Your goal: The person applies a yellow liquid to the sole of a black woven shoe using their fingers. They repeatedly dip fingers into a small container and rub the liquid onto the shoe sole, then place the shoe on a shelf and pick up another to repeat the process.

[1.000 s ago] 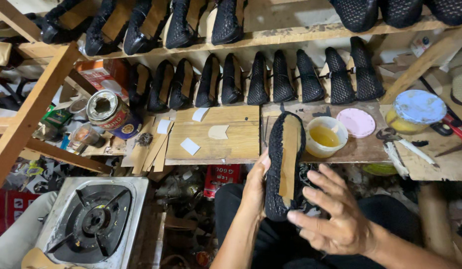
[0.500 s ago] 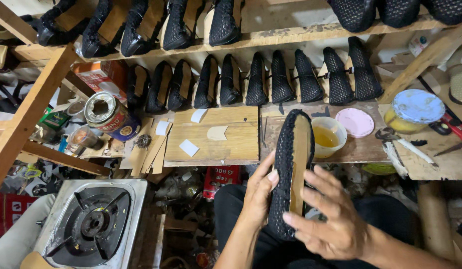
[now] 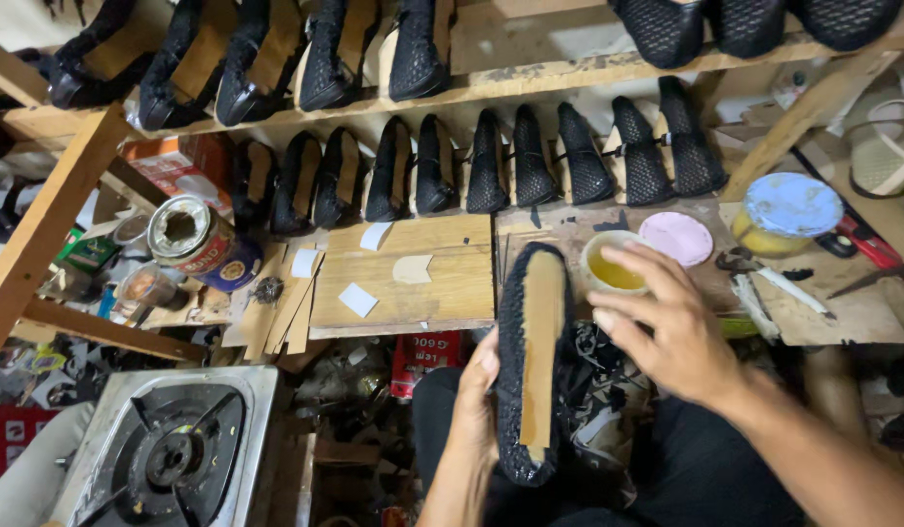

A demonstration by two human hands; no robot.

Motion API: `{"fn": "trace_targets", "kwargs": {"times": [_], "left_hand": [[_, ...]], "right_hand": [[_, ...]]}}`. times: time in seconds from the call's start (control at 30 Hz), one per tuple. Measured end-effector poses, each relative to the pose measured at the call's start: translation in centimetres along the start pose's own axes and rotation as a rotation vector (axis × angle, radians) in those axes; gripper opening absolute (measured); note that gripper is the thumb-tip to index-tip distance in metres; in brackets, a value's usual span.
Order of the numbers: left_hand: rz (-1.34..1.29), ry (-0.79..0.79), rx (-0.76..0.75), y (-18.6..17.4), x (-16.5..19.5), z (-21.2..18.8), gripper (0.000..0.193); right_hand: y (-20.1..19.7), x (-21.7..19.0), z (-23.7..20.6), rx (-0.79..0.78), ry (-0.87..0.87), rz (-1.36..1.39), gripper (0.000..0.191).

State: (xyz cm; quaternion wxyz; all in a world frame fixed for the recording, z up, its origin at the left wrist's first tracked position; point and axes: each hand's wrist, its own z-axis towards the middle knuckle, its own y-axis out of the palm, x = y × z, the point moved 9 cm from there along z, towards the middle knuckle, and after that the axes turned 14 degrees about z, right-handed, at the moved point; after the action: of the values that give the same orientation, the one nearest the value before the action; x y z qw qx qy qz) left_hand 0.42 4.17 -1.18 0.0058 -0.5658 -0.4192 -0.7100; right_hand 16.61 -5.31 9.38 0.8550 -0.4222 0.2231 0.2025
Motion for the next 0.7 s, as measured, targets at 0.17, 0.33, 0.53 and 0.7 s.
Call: {"fn": "trace_targets", "kwargs": {"times": [0.17,0.33,0.53,0.7], "left_hand": [[0.077,-0.001,-0.1,-1.4,0.2,0.1,0.096],[-0.08,-0.187,0.006,-4.4,-4.2,1.2,0.077],[-0.076,-0.313,0.093,-6.9,-7.2,0.9,0.075],[0.128,-0.203,0.002,-3.7,-5.1,1.0,0.077]], "right_hand": [[1.3,8.2,1.9,-0.228,0.277,-0.251,0.064],[3.0,10.6,2.8,-0.399,0.284,-0.346,0.083],[0.4,11.9,1.6,-0.143,0.222,-0.172,0.049],[0.3,7.3,-0.8,-0.173,0.203,0.376,0.046]]}}
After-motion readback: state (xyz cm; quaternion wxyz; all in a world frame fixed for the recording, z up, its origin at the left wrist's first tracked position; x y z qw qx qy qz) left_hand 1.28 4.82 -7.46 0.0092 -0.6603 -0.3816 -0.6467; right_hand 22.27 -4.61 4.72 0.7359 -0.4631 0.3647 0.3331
